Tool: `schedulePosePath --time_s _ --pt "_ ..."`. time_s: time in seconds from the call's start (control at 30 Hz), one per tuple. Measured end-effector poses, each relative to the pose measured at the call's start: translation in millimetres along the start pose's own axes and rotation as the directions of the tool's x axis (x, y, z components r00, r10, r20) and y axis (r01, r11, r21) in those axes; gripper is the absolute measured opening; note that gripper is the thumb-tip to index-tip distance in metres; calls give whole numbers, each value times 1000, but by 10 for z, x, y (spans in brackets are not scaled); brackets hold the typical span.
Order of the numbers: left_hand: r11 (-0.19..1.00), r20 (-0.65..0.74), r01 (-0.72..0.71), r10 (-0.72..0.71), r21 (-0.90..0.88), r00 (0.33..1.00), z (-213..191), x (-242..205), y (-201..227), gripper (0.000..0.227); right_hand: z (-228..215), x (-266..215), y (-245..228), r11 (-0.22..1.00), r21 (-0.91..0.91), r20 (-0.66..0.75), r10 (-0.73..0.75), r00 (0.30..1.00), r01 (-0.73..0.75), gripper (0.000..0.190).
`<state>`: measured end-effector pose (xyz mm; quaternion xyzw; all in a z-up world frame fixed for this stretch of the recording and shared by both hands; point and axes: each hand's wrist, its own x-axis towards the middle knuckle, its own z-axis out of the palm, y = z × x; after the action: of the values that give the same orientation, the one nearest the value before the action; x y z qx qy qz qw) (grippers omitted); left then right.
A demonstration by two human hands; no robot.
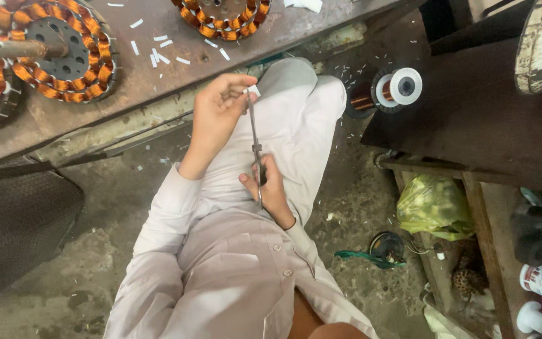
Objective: The person inserts small white insulating pieces into slots on a copper-wound stator, using a screwdriver to press them in and scissors to trim excess material. The person repeats this process across multiple stator units on the workbench.
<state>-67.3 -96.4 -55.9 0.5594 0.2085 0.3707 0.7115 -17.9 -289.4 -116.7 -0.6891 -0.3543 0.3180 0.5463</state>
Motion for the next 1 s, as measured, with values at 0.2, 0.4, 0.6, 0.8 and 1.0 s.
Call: schedulePosePath --time_s 0.2,0.4,0.6,0.8,1.0 --pt "999 9 43 -43 6 999 -121 -44 65 19 29 -3 114 1000 22 -54 -12 998 13 43" --pt "997 -53 4 0 74 999 -105 -126 245 16 -7 -7 203 991 135 10 4 1000 -6 44" --pt "974 -77 16 2 224 997 -12 -176 370 15 -29 77 160 965 260 43 -25 999 13 46" --pt "999 -14 38 -38 -9 999 23 -207 306 16 -131 120 75 987 158 -4 9 1000 -8 46" --pt "998 3 52 -52 -17 999 -11 -219 288 18 -214 3 83 998 -5 -72 -60 996 60 43"
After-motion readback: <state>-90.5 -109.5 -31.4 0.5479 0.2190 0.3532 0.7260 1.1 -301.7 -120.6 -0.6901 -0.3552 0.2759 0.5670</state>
